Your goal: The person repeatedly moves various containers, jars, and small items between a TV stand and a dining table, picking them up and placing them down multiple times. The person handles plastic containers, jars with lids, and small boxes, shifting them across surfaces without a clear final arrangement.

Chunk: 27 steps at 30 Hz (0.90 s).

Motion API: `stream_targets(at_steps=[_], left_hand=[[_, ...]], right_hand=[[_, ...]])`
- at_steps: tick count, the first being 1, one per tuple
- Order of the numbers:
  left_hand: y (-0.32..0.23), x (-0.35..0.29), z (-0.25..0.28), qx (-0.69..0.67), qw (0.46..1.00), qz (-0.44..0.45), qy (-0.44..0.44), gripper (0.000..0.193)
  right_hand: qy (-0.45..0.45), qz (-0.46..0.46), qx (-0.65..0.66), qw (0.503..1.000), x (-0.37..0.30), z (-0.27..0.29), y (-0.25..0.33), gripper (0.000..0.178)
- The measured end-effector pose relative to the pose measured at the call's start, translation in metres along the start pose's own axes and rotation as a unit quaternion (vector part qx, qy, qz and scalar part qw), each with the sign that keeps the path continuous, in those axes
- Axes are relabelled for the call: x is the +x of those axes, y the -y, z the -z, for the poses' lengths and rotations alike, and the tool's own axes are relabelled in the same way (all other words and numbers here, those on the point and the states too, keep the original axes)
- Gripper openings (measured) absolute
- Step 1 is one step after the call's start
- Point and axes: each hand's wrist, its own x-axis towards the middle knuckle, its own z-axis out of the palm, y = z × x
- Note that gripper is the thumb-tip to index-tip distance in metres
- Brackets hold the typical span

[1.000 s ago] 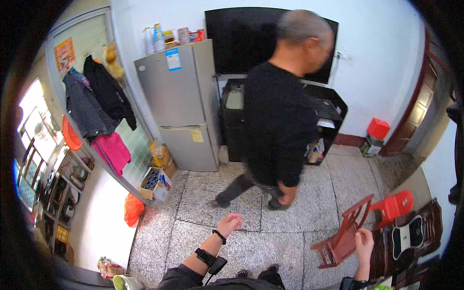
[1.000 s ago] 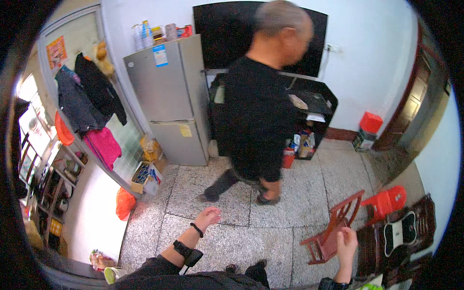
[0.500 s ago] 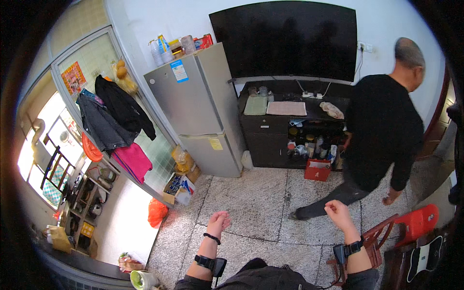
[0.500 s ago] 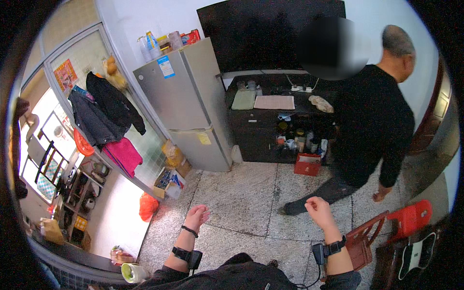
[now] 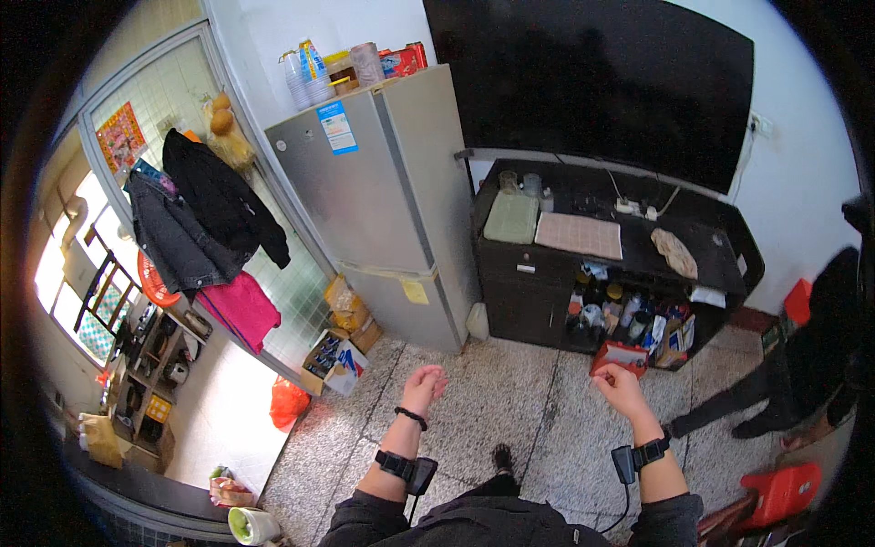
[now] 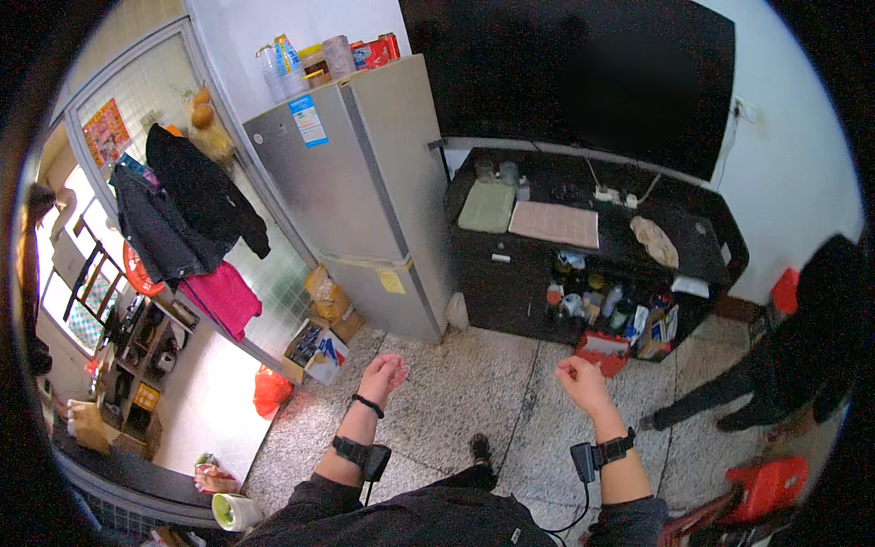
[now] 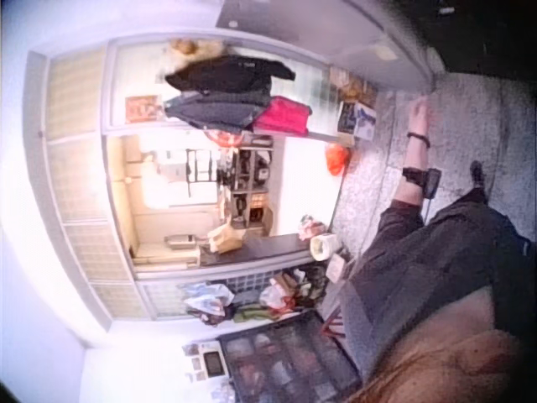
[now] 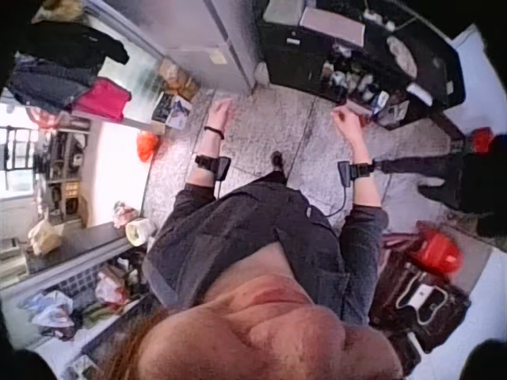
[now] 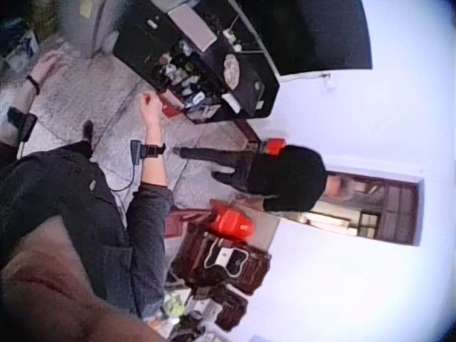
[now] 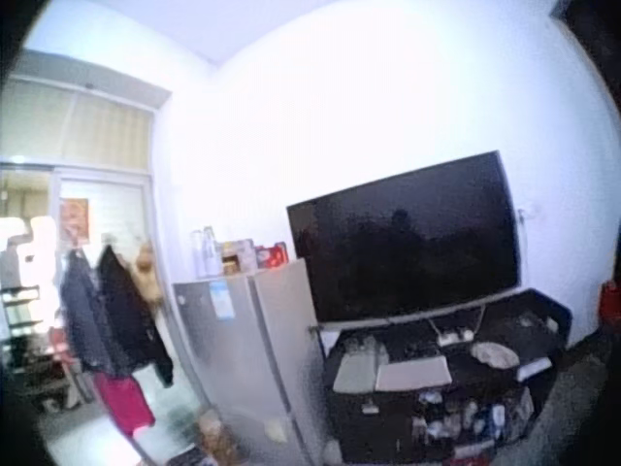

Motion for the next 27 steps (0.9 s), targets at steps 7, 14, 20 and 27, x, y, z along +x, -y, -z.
stream_targets(at_steps=[7, 14, 20, 27], left_hand=[[-0.072, 0.163, -0.085, 0.016, 0.998, -0.032, 0.053, 0.019], [-0.090, 0.268, -0.114, 0.036, 0.999, 0.004, 0.033, 0.018], [-0.095, 0.371, -0.137, 0.027, 0.999, -0.024, -0.011, 0.018], [-0.118, 0.503, -0.207, 0.067, 0.997, -0.007, -0.031, 0.018]], right_hand=[[-0.035, -0.022, 0.074, 0.996, 0.178, 0.006, -0.007, 0.021], [-0.023, -0.009, 0.045, 0.999, 0.325, -0.004, -0.032, 0.019], [0.029, -0.008, 0.075, 0.997, 0.485, -0.012, -0.063, 0.015], [0.024, 0.020, 0.033, 0.999, 0.656, -0.022, -0.108, 0.025]])
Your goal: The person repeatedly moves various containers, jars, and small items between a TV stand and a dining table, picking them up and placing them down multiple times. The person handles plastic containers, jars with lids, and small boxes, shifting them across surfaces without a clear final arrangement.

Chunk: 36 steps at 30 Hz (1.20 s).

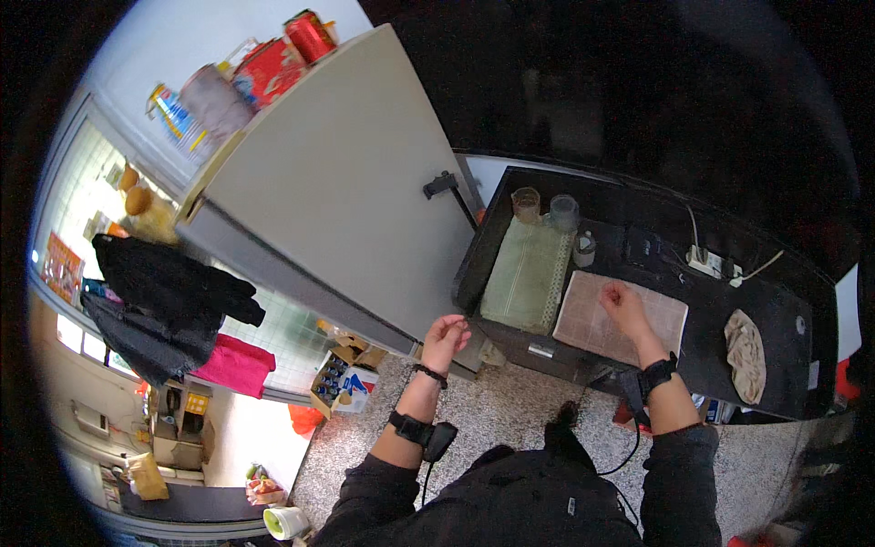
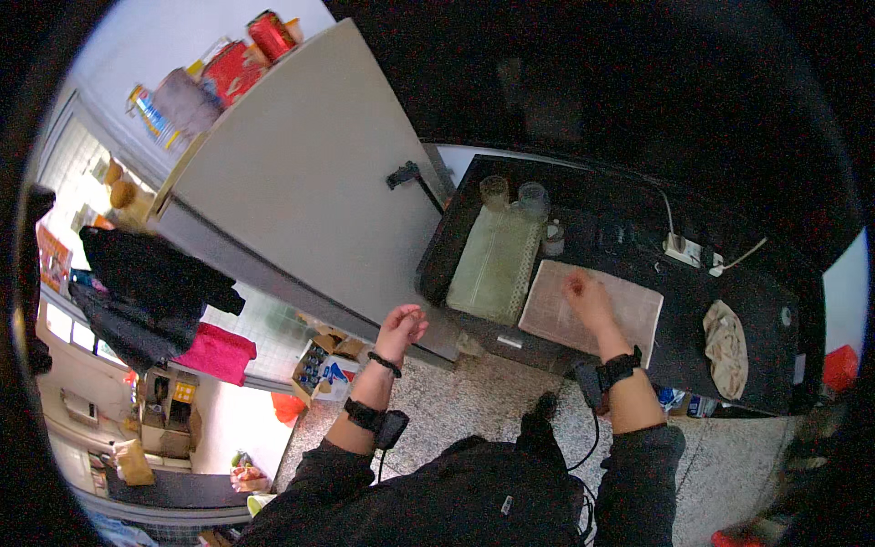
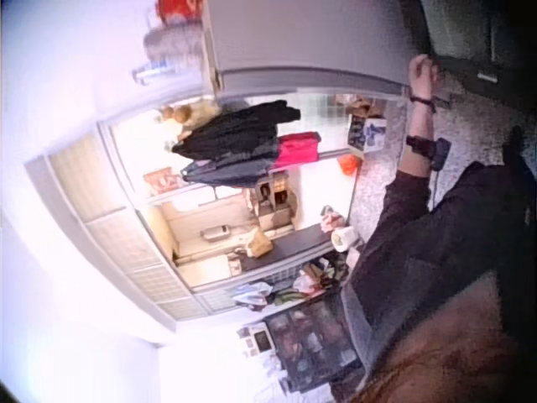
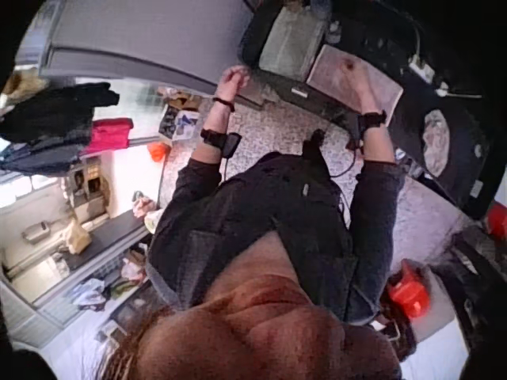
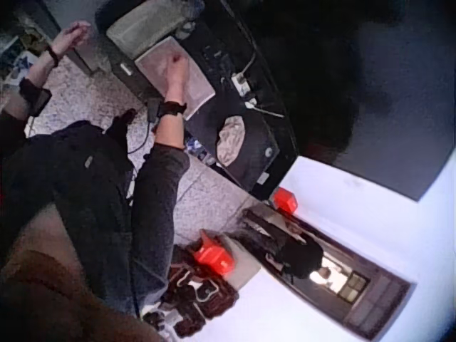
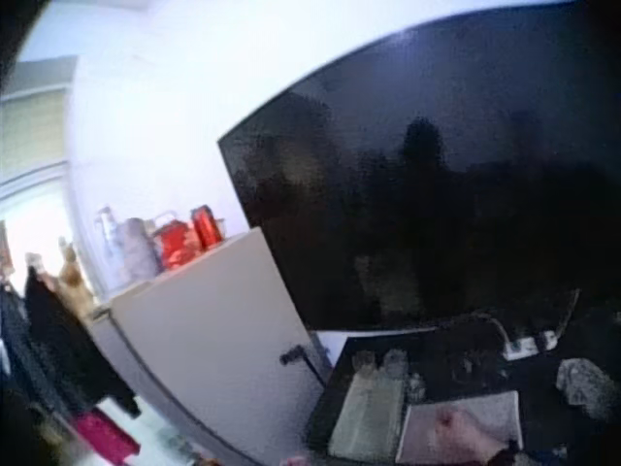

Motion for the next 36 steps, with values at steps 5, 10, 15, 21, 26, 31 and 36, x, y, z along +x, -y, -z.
stream_targets(at_steps=[5, 10, 15, 21, 26, 31, 36], left_hand=[[0.016, 0.074, -0.052, 0.005, 0.999, 0.047, -0.005, 0.021], [0.024, 0.150, -0.083, 0.021, 0.998, 0.038, 0.043, 0.029], [0.032, 0.242, -0.122, 0.011, 0.995, 0.063, 0.075, 0.038], [0.055, 0.304, -0.158, -0.011, 0.987, 0.148, 0.061, 0.052], [0.058, 0.331, -0.183, 0.029, 0.983, 0.167, 0.068, 0.057], [0.061, 0.352, -0.199, 0.054, 0.968, 0.207, 0.128, 0.043], [0.073, 0.363, -0.195, -0.007, 0.958, 0.210, 0.197, 0.033]], right_hand=[[-0.007, -0.066, -0.013, 0.998, 0.078, -0.015, -0.028, 0.058], [0.004, -0.084, -0.112, 0.990, 0.122, -0.039, -0.037, 0.100], [0.009, -0.104, -0.079, 0.991, 0.144, -0.058, -0.037, 0.111], [-0.021, -0.117, -0.087, 0.989, 0.165, -0.075, -0.029, 0.080], [-0.092, -0.100, -0.061, 0.989, 0.157, -0.047, -0.018, 0.064], [-0.098, -0.144, 0.005, 0.985, 0.121, 0.007, -0.025, 0.068], [-0.135, -0.183, 0.013, 0.974, 0.077, 0.034, -0.039, 0.067]])
